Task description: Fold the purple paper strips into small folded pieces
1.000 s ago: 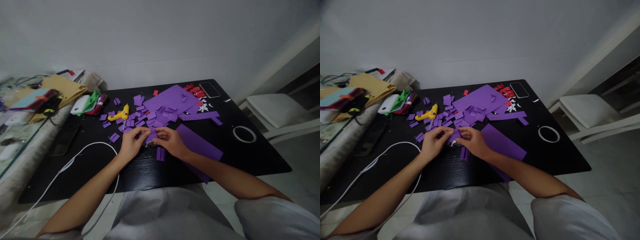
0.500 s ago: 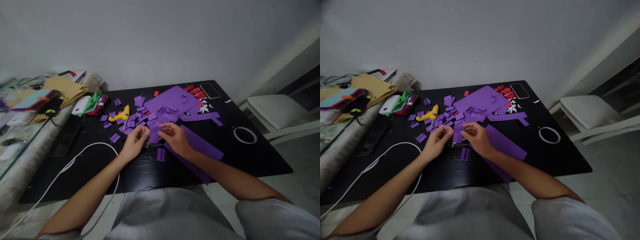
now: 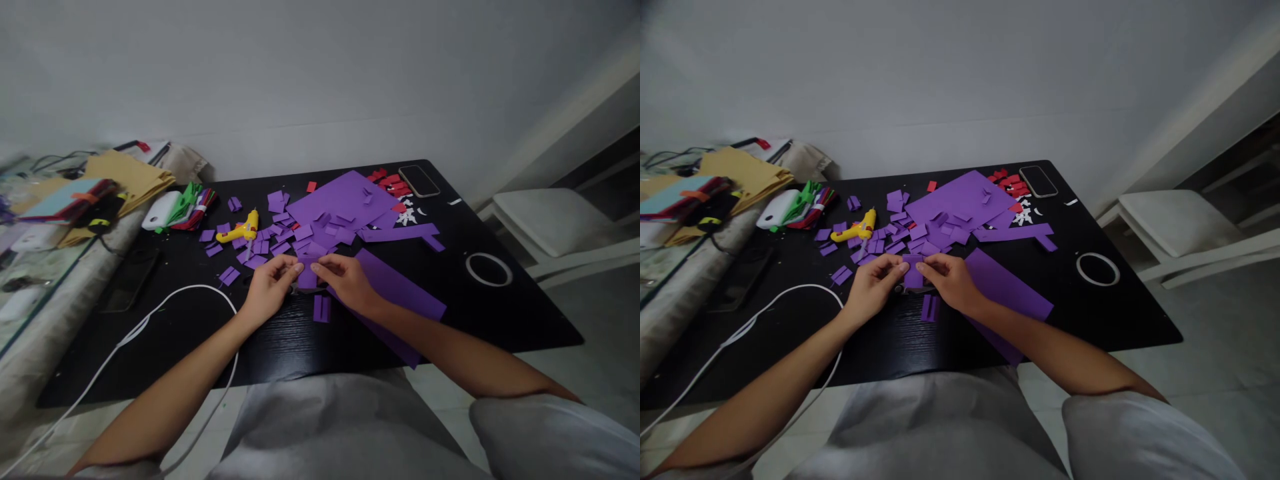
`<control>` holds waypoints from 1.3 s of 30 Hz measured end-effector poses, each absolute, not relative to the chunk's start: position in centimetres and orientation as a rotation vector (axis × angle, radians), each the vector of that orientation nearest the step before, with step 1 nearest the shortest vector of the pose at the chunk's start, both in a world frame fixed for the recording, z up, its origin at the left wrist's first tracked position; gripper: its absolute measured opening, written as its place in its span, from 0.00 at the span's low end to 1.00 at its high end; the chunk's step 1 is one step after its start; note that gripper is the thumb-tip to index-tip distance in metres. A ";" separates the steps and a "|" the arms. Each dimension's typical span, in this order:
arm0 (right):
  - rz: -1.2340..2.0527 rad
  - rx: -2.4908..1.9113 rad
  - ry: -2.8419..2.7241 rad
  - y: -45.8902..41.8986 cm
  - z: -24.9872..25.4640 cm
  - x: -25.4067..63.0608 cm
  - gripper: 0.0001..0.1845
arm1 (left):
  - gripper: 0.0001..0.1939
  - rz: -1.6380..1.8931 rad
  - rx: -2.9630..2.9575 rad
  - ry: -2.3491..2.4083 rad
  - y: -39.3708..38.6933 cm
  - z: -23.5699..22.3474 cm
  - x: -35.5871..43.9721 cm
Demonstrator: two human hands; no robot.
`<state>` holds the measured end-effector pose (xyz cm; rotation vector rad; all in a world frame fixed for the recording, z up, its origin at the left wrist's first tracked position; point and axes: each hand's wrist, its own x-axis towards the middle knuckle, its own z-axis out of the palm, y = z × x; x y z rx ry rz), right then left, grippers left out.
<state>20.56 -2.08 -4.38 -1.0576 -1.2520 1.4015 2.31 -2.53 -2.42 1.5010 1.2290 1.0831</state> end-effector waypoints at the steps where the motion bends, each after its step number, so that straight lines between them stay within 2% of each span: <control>1: 1.384 -1.062 -1.268 -2.1 -4.4 20.6 0.16 | 0.21 1.083 1.496 1.230 -2.5 -2.4 2.4; 9: 1.234 -1.070 -1.381 -2.1 -4.1 21.0 0.13 | 0.18 1.043 1.493 1.186 -2.5 -2.6 2.1; 14: 1.173 -1.075 -1.588 -2.4 -3.7 21.3 0.11 | 0.14 1.072 1.755 1.150 -2.5 -2.3 1.6; 20: 1.113 -1.030 -1.737 -2.7 -3.5 21.3 0.10 | 0.06 1.121 1.942 1.126 -2.5 -1.9 1.7; 27: 1.079 -1.047 -1.774 -2.7 -3.5 21.3 0.10 | 0.10 1.076 1.758 1.165 -2.6 -2.5 1.9; 34: 1.100 -1.071 -1.743 -2.8 -3.1 21.2 0.10 | 0.12 1.031 1.812 1.172 -2.5 -2.7 1.8; 39: 0.999 -1.083 -1.733 -2.7 -3.3 21.3 0.11 | 0.14 1.086 1.735 1.163 -2.3 -2.7 1.6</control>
